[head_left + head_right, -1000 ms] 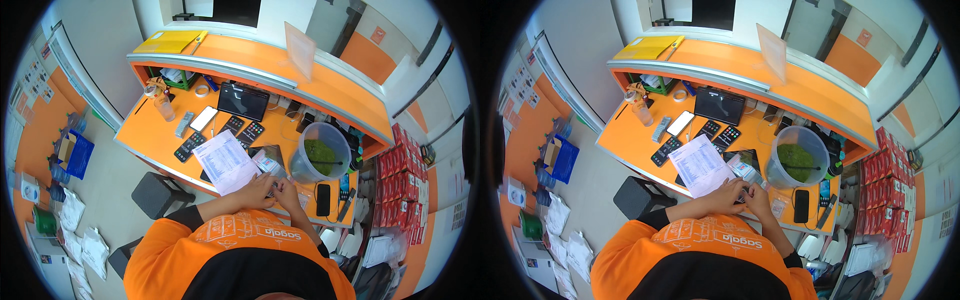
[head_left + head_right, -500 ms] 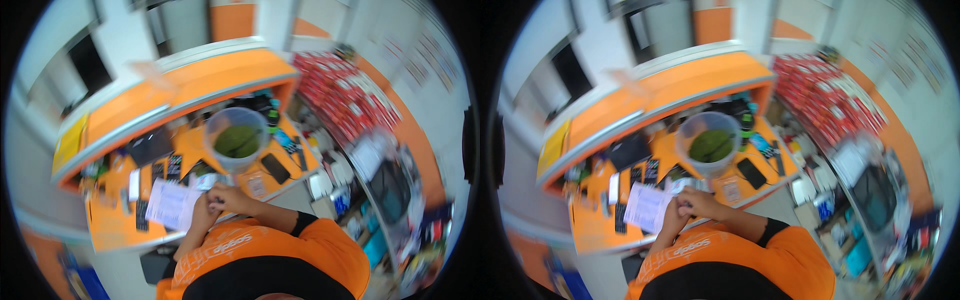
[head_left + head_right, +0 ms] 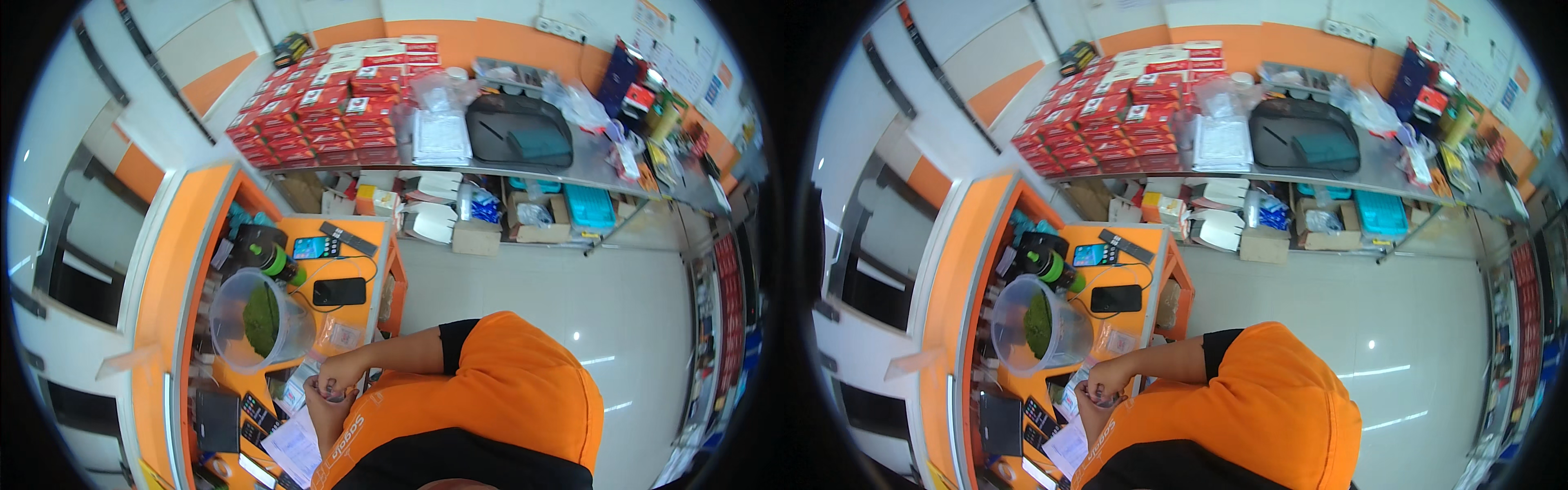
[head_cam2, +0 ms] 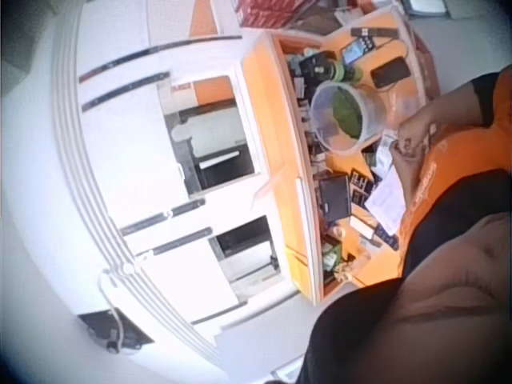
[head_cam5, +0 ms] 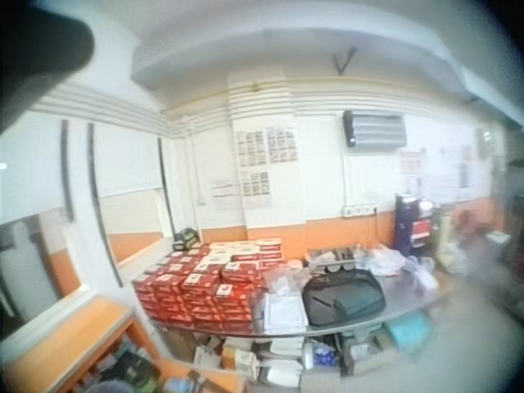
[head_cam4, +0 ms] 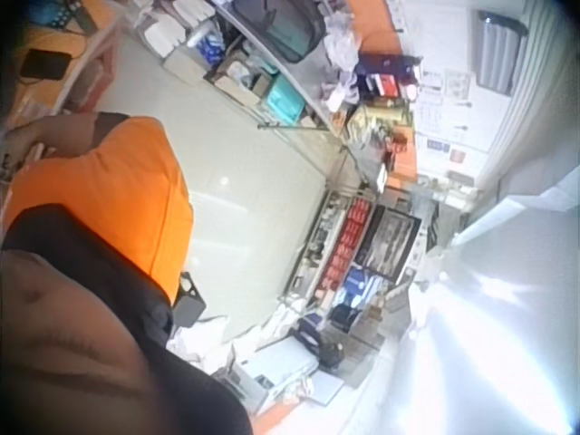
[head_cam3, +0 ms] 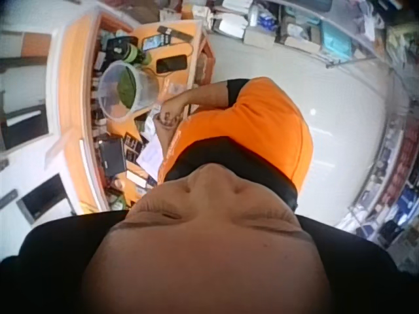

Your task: The person scoops green dried herbs from a large clear container into small transparent plastic bags using a metal scoop. They seal each bag and place it on the counter, repeating the process continuously.

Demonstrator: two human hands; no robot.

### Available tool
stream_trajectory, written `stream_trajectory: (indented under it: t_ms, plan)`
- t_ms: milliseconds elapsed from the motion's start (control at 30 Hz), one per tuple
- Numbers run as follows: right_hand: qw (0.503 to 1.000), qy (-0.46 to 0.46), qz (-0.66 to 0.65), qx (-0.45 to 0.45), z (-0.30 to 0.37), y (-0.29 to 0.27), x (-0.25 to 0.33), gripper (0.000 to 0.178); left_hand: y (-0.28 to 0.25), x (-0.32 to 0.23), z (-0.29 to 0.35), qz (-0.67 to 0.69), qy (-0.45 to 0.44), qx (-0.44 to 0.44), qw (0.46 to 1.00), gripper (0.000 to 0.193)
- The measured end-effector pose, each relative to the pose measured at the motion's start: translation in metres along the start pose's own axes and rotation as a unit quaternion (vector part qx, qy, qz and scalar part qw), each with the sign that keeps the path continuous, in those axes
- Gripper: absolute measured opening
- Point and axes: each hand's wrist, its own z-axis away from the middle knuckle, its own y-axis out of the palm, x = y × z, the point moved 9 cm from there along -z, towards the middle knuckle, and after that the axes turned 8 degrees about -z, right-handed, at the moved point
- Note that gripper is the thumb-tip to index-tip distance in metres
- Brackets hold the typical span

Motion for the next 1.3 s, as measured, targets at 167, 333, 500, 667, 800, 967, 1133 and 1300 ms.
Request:
stream_trajectory:
  t_ms: [167, 333, 500, 667, 800, 967, 1133, 1300]
  plan:
    - [0.994, -0.025, 0.081, -0.067, 0.028, -0.032, 0.045, 0.028, 0.002, -0.011, -0.011, -0.174, 0.109, -0.098, 0.974, 0.061]
    - [0.955, 0.024, 0.260, -0.144, 0.032, -0.048, 0.048, 0.023, 0.017, -0.006, -0.036, -0.039, 0.111, -0.061, 0.991, 0.040]
    - [0.937, 0.038, 0.323, -0.128, 0.027, -0.044, 0.060, 0.022, 0.010, -0.017, -0.037, -0.054, 0.123, -0.035, 0.990, 0.032]
    - [0.948, 0.036, 0.313, -0.051, 0.008, -0.036, 0.079, 0.024, -0.013, 0.014, -0.030, -0.046, 0.015, -0.098, 0.994, 0.028]
    - [0.979, -0.088, 0.176, -0.046, -0.015, -0.070, 0.112, 0.022, -0.052, 0.029, -0.027, -0.061, -0.007, -0.184, 0.981, 0.027]
    - [0.977, -0.121, 0.168, -0.053, -0.083, -0.137, 0.178, 0.023, -0.080, 0.073, 0.005, -0.017, -0.146, -0.211, 0.966, 0.022]
    - [0.822, 0.066, 0.549, 0.134, -0.179, -0.172, 0.081, 0.030, -0.106, 0.080, 0.024, 0.016, -0.223, -0.270, 0.937, 0.025]
    - [0.712, 0.095, 0.625, 0.306, -0.203, -0.148, 0.019, 0.018, -0.104, 0.103, 0.062, 0.018, -0.288, -0.335, 0.897, 0.027]
